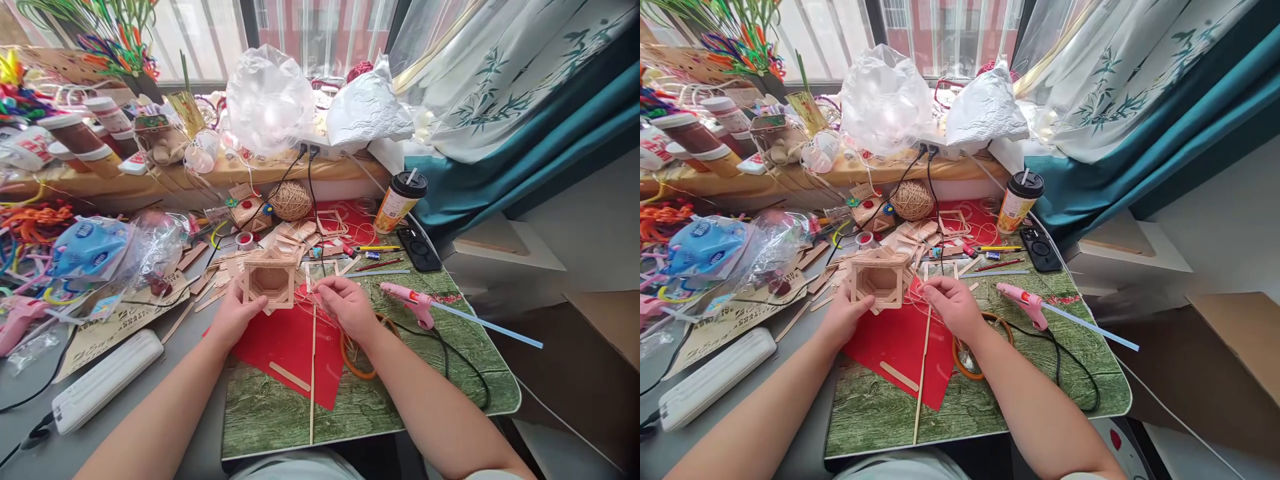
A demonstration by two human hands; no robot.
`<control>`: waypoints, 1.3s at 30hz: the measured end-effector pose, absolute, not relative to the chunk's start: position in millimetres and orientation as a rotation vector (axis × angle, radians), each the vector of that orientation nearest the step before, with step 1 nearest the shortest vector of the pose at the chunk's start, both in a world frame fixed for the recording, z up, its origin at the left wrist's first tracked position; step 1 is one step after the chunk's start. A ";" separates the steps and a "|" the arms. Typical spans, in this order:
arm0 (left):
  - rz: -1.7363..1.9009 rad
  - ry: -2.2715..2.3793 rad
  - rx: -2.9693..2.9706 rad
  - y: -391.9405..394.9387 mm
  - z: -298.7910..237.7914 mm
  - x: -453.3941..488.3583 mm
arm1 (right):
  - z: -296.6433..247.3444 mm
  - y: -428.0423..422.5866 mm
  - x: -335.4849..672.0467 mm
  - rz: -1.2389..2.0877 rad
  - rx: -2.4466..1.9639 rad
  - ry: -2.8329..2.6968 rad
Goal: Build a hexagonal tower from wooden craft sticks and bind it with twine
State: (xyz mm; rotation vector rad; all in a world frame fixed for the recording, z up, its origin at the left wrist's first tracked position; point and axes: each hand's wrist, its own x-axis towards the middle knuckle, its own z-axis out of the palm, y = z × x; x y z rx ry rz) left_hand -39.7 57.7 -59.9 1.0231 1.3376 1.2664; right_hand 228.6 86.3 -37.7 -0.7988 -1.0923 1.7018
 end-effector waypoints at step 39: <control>1.201 0.746 0.456 48.6 -52.5 -51.6 | -33.7 85.0 219.5 1.885 -0.902 -1.034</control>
